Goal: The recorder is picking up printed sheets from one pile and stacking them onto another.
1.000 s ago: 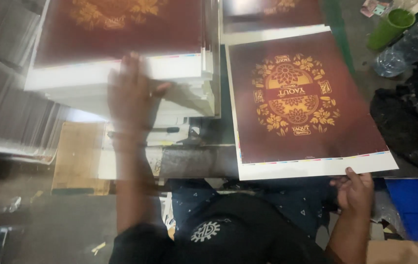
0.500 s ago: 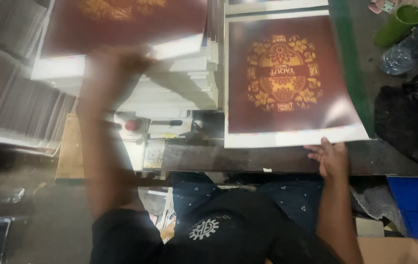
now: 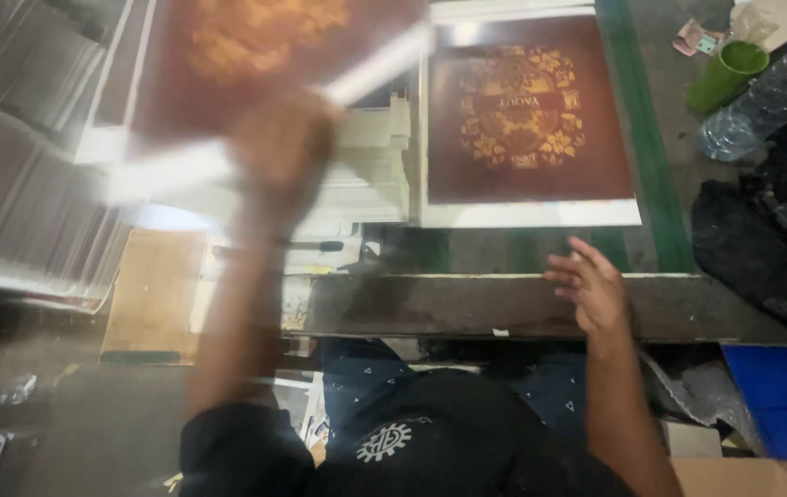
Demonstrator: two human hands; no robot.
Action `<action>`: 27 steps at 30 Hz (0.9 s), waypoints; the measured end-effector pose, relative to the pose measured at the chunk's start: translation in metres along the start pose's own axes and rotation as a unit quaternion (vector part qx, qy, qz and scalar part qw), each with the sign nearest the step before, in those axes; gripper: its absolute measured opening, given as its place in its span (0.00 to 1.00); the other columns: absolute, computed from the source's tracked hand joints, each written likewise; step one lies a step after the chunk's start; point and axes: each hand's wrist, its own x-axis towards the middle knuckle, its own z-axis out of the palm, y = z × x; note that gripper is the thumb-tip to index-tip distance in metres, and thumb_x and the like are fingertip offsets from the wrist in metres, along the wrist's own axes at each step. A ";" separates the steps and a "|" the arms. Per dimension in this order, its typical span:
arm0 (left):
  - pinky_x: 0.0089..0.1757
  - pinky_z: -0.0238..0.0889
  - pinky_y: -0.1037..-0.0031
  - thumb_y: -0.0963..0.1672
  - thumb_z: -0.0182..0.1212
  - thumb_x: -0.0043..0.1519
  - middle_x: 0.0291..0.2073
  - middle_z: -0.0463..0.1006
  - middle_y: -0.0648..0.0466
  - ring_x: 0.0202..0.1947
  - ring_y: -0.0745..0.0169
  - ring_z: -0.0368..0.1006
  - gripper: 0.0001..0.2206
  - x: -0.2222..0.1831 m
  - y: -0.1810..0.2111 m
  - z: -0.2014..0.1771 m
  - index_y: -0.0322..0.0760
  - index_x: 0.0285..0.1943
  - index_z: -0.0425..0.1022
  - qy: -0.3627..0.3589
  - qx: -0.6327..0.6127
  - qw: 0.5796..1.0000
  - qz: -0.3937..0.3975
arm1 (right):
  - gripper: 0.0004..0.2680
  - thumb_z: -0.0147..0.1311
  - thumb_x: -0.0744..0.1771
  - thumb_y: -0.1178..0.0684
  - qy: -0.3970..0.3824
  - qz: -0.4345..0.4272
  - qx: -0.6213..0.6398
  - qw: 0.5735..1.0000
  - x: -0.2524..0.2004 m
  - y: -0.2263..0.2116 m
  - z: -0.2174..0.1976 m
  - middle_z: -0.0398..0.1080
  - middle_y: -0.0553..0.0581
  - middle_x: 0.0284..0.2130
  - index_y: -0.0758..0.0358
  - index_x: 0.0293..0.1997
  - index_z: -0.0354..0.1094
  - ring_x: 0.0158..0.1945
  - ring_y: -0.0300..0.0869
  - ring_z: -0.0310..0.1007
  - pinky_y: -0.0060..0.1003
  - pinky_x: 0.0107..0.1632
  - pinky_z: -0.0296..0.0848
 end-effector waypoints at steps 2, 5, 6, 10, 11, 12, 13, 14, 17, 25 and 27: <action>0.39 0.71 0.63 0.41 0.60 0.72 0.37 0.77 0.49 0.38 0.55 0.76 0.03 0.013 0.043 0.004 0.36 0.46 0.72 -0.019 -0.038 0.999 0.017 | 0.18 0.47 0.72 0.54 -0.027 -0.038 0.010 0.999 -0.018 -0.030 0.038 0.76 0.65 0.46 0.67 0.72 0.58 0.40 0.48 0.79 0.36 0.35 0.74; 0.42 0.73 0.64 0.42 0.62 0.68 0.42 0.78 0.48 0.44 0.54 0.77 0.06 0.017 0.099 0.018 0.35 0.50 0.75 -0.085 -0.092 0.991 0.037 | 0.16 0.47 0.72 0.53 -0.123 -0.098 0.045 0.987 -0.051 -0.092 0.099 0.76 0.64 0.45 0.66 0.69 0.60 0.39 0.47 0.80 0.36 0.35 0.76; 0.41 0.72 0.65 0.42 0.62 0.65 0.44 0.79 0.46 0.45 0.54 0.76 0.08 0.015 0.117 0.024 0.34 0.51 0.77 -0.133 -0.111 0.984 0.039 | 0.16 0.46 0.71 0.53 -0.188 -0.118 0.069 0.973 -0.063 -0.115 0.119 0.77 0.64 0.45 0.64 0.68 0.60 0.40 0.48 0.81 0.36 0.34 0.76; 0.44 0.72 0.64 0.44 0.61 0.63 0.48 0.78 0.42 0.49 0.50 0.76 0.12 0.022 0.157 0.014 0.30 0.50 0.77 -0.179 -0.101 0.976 0.070 | 0.12 0.43 0.72 0.51 -0.261 -0.142 0.177 0.938 -0.073 -0.125 0.135 0.75 0.67 0.39 0.74 0.46 0.66 0.43 0.47 0.80 0.41 0.46 0.81; 0.48 0.71 0.63 0.45 0.60 0.64 0.50 0.78 0.42 0.53 0.48 0.76 0.14 0.025 0.160 0.004 0.28 0.52 0.76 -0.184 -0.120 0.973 0.067 | 0.10 0.45 0.73 0.54 -0.204 -0.131 0.203 0.949 -0.080 -0.134 0.140 0.74 0.64 0.43 0.73 0.54 0.63 0.44 0.46 0.79 0.40 0.46 0.80; 0.52 0.71 0.61 0.46 0.59 0.65 0.52 0.77 0.41 0.57 0.47 0.76 0.16 0.029 0.162 -0.005 0.26 0.53 0.75 -0.188 -0.138 0.970 0.066 | 0.11 0.48 0.74 0.57 -0.146 -0.121 0.227 0.955 -0.086 -0.143 0.146 0.72 0.61 0.47 0.72 0.62 0.61 0.46 0.45 0.77 0.39 0.45 0.79; 0.52 0.71 0.61 0.46 0.59 0.65 0.52 0.77 0.41 0.57 0.47 0.76 0.16 0.034 0.155 -0.022 0.26 0.53 0.75 -0.189 -0.138 0.970 0.065 | 0.11 0.48 0.74 0.57 -0.146 -0.120 0.227 0.955 -0.089 -0.147 0.142 0.72 0.61 0.47 0.72 0.62 0.61 0.46 0.45 0.77 0.39 0.45 0.79; 0.54 0.70 0.59 0.48 0.59 0.66 0.53 0.77 0.39 0.57 0.45 0.75 0.18 0.040 0.149 -0.039 0.25 0.53 0.75 -0.201 -0.128 0.970 0.056 | 0.12 0.48 0.72 0.56 -0.113 -0.128 0.198 0.965 -0.091 -0.152 0.139 0.72 0.61 0.45 0.70 0.63 0.59 0.43 0.46 0.78 0.38 0.40 0.78; 0.55 0.71 0.58 0.49 0.60 0.69 0.54 0.78 0.41 0.55 0.47 0.75 0.18 0.038 0.119 -0.067 0.27 0.55 0.76 -0.202 -0.112 0.973 -0.008 | 0.16 0.49 0.70 0.56 -0.061 -0.150 0.172 0.972 -0.079 -0.129 0.100 0.73 0.59 0.44 0.67 0.66 0.56 0.39 0.44 0.77 0.36 0.35 0.75; 0.45 0.72 0.61 0.51 0.63 0.70 0.58 0.78 0.45 0.46 0.51 0.78 0.19 0.009 -0.017 -0.036 0.32 0.61 0.75 -0.347 0.053 0.915 -0.198 | 0.14 0.54 0.71 0.58 0.026 -0.080 0.204 0.975 -0.057 -0.011 -0.055 0.72 0.54 0.41 0.62 0.66 0.60 0.36 0.40 0.74 0.34 0.33 0.73; 0.54 0.70 0.66 0.59 0.64 0.59 0.59 0.76 0.44 0.57 0.49 0.76 0.30 -0.012 -0.052 -0.020 0.35 0.60 0.75 -0.255 0.110 0.961 0.000 | 0.13 0.53 0.71 0.59 0.051 -0.078 0.218 0.972 -0.070 0.006 -0.076 0.73 0.52 0.43 0.57 0.64 0.61 0.38 0.41 0.76 0.34 0.32 0.71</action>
